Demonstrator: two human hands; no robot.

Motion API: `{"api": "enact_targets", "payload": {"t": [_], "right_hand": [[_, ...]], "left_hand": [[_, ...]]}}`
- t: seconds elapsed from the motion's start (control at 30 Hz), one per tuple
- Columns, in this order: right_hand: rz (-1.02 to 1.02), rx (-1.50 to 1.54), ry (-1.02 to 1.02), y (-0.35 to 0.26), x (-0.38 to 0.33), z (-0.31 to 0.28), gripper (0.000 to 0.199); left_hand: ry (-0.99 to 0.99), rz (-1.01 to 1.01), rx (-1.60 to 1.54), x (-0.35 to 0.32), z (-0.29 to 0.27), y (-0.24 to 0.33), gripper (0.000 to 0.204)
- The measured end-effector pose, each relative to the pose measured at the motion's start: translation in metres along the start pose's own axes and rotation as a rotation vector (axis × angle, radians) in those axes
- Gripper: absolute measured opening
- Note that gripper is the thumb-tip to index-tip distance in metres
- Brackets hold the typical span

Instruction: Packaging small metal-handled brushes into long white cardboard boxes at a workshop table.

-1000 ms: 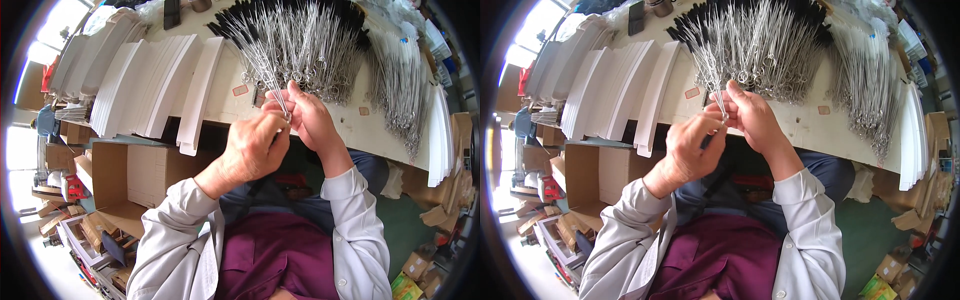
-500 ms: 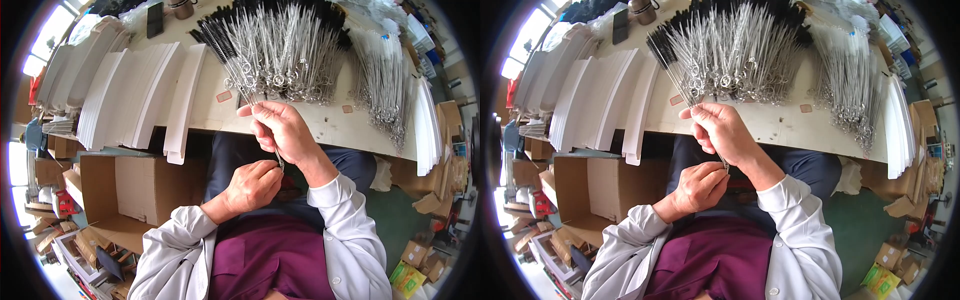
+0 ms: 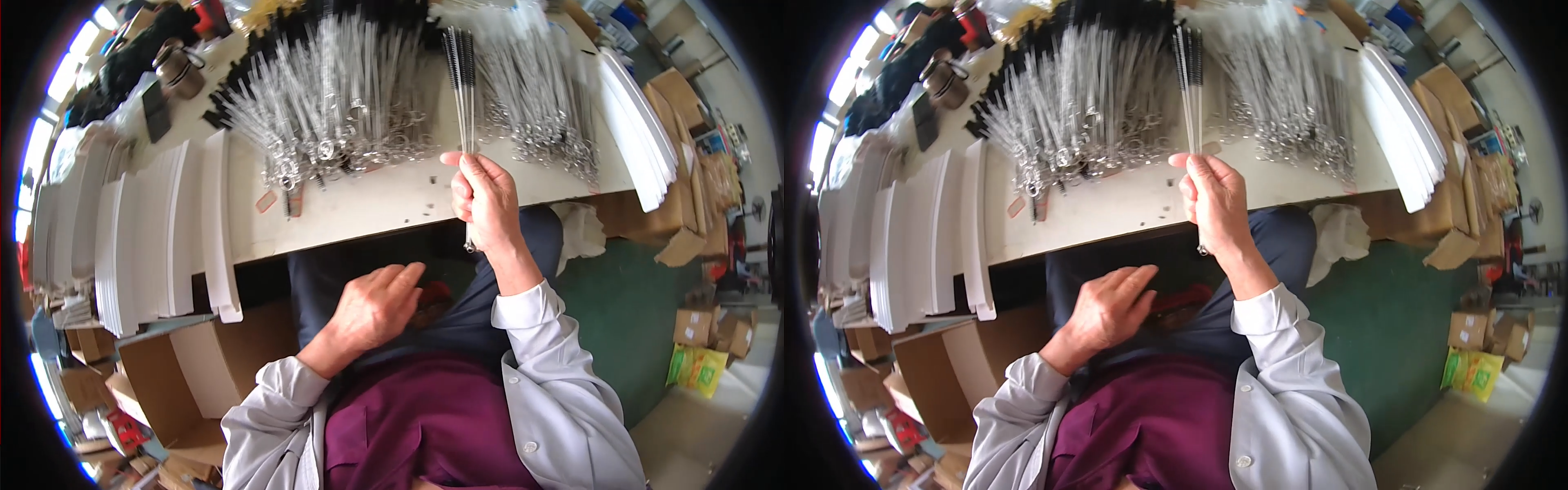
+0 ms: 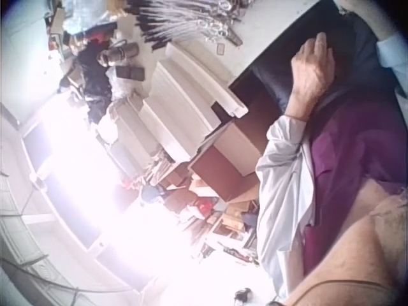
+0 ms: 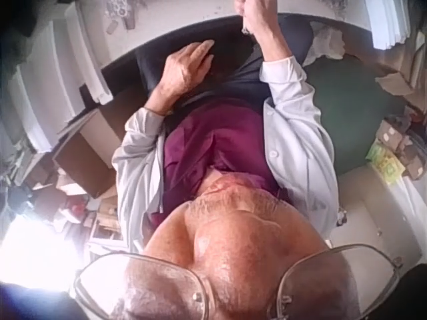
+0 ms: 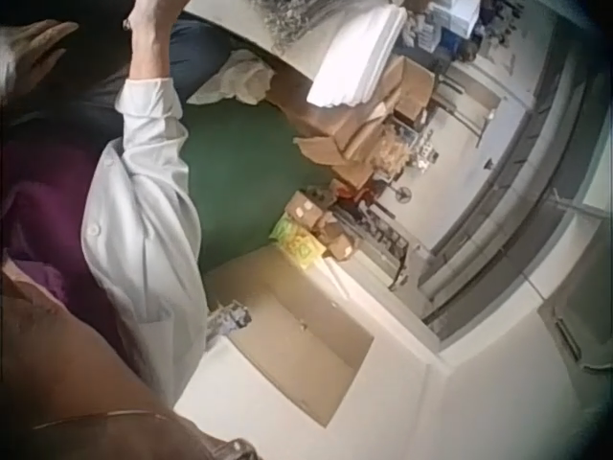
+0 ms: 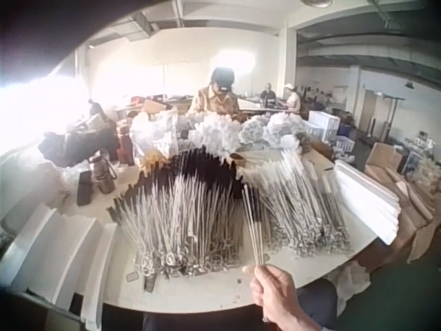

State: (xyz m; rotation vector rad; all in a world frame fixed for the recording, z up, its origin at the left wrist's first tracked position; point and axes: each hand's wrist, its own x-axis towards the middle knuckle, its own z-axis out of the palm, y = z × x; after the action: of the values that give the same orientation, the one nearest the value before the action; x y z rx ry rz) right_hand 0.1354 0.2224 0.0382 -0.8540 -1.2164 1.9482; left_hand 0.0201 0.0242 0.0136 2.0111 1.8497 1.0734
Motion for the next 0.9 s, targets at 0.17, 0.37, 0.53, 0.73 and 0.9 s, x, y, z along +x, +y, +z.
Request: {"api": "enact_targets", "payload": {"t": [0.17,0.37,0.53,0.73,0.9], "right_hand": [[-0.121,-0.082,0.144,-0.002,0.004,-0.059,0.030],[-0.196,-0.067,0.343,-0.013,0.009,-0.089,0.032],[-0.225,0.006,0.388,-0.004,0.017,-0.096,0.031],[-0.407,-0.312,0.377,0.004,0.019,-0.096,0.033],[-0.472,-0.402,0.425,0.012,0.021,-0.088,0.031]], "left_hand": [[0.112,-0.088,0.051,0.026,-0.017,-0.017,0.034],[0.093,-0.066,0.041,0.058,-0.014,-0.018,0.024],[0.076,0.003,0.026,0.105,0.002,-0.018,0.016],[0.030,-0.021,0.084,0.178,0.026,-0.027,0.015],[-0.135,-0.247,0.237,0.230,0.045,-0.025,0.031]]}}
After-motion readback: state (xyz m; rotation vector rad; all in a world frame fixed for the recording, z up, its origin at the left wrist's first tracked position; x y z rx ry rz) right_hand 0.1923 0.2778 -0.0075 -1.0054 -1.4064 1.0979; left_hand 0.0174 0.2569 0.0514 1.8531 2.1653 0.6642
